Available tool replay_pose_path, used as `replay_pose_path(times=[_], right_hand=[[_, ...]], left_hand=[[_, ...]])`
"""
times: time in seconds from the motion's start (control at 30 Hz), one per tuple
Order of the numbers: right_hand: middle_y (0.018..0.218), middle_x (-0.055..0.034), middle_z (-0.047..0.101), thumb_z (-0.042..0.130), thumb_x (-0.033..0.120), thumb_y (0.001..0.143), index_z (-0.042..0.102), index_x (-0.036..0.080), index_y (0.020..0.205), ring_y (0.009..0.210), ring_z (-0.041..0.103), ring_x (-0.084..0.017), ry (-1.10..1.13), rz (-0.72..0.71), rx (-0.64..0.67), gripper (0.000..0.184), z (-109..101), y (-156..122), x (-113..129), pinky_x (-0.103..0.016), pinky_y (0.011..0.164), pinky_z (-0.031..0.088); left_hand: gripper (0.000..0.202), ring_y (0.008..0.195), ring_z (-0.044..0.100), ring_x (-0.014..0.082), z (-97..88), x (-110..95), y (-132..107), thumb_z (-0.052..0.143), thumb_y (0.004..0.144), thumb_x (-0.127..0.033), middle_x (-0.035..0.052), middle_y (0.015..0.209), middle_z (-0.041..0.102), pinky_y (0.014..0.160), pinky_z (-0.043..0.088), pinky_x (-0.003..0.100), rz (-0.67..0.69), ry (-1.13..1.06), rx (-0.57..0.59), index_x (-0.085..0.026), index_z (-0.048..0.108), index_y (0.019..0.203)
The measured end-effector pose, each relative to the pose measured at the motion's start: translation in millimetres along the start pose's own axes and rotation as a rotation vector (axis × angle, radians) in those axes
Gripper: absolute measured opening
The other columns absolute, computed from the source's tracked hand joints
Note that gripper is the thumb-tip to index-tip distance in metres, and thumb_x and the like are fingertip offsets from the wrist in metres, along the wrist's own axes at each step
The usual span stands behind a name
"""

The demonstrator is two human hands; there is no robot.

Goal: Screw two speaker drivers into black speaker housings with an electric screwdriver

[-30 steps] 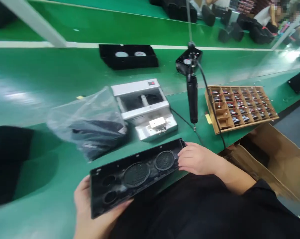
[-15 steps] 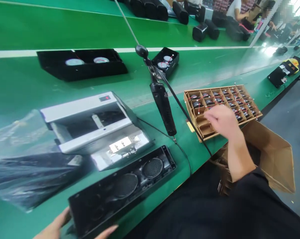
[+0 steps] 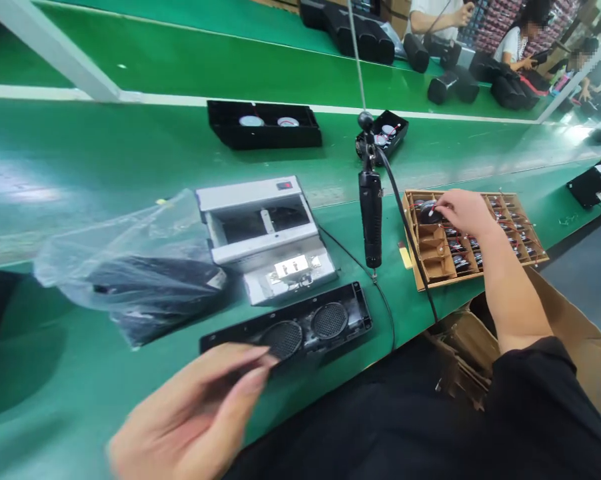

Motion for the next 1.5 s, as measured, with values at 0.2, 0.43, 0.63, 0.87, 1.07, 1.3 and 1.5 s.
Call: replay_pose_path(times=[0.2,0.43,0.63,0.87,1.07,1.3,1.5], right_hand=[[0.1,-0.0095,0.088,0.061,0.052,0.121,0.082,0.029,0.1,0.096,0.082,-0.027,0.221,-0.247,-0.339,0.037,-61,-83,74,-0.048,0.092,0.071],[0.091,0.002,0.094,0.071,0.067,0.115,0.094,0.042,0.103,0.081,0.088,-0.018,0.386,-0.632,-0.077,0.037,-12,-129,191,-0.032,0.075,0.073],[0.128,-0.0133,0.094,0.058,0.054,0.124,0.091,0.025,0.122,0.131,0.088,-0.031,0.099,-0.017,-0.109,0.044,-23,-7,44,-0.065,0.128,0.068],[0.113,-0.009,0.094,0.09,0.04,0.101,0.093,0.024,0.108,0.114,0.086,-0.032,-0.179,0.133,0.301,0.017,25,74,-21,-0.053,0.112,0.067],[0.107,-0.0137,0.096,0.083,0.028,0.095,0.098,0.024,0.102,0.101,0.083,-0.034,-0.105,0.09,0.234,0.018,17,64,-29,-0.048,0.097,0.06],[0.13,-0.0279,0.092,0.087,0.021,0.1,0.083,0.017,0.107,0.114,0.087,-0.025,0.327,0.172,-0.266,0.01,-45,35,-40,-0.053,0.104,0.064],[0.067,0.0036,0.06,0.09,0.049,0.087,0.06,0.034,0.08,0.059,0.062,-0.018,0.77,0.157,-0.731,0.034,-67,-28,-30,-0.056,0.074,0.06]], left_hand=[[0.078,0.096,0.082,0.0336,112.1,-45,45,0.086,0.098,-0.084,0.0132,0.142,0.089,0.092,0.074,0.058,-0.144,-0.813,0.238,-0.055,0.076,0.169],[0.097,0.083,0.077,0.0263,141.4,-74,33,0.093,0.099,-0.083,0.009,0.1,0.084,0.075,0.063,0.038,-0.314,-1.189,0.688,-0.039,0.063,0.181],[0.07,0.084,0.078,0.0249,62.4,-14,1,0.077,0.111,-0.071,0.0198,0.166,0.078,0.068,0.066,0.038,-0.392,-1.027,0.279,-0.037,0.068,0.172],[0.058,0.135,0.082,0.041,-33.4,-6,-18,0.073,0.108,-0.069,0.0138,0.155,0.083,0.104,0.071,0.046,-0.159,0.221,-0.061,-0.028,0.081,0.148],[0.051,0.114,0.086,0.0351,9.4,-17,12,0.072,0.11,-0.062,0.0128,0.135,0.084,0.087,0.069,0.042,-0.033,0.505,0.106,-0.025,0.085,0.142],[0.032,0.099,0.086,0.0359,33.3,-10,28,0.074,0.111,-0.037,0.017,0.128,0.081,0.079,0.066,0.043,-0.149,0.759,0.309,-0.017,0.084,0.133],[0.023,0.102,0.089,0.0385,42.3,-28,38,0.077,0.113,-0.028,0.0164,0.127,0.081,0.082,0.068,0.045,-0.247,0.851,0.467,-0.015,0.083,0.131]])
Point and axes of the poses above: each hand's wrist, its own y-axis towards the middle knuckle, its own z-axis out of the palm, x = y × z, the point moved 6 cm from there along y, towards the middle knuckle
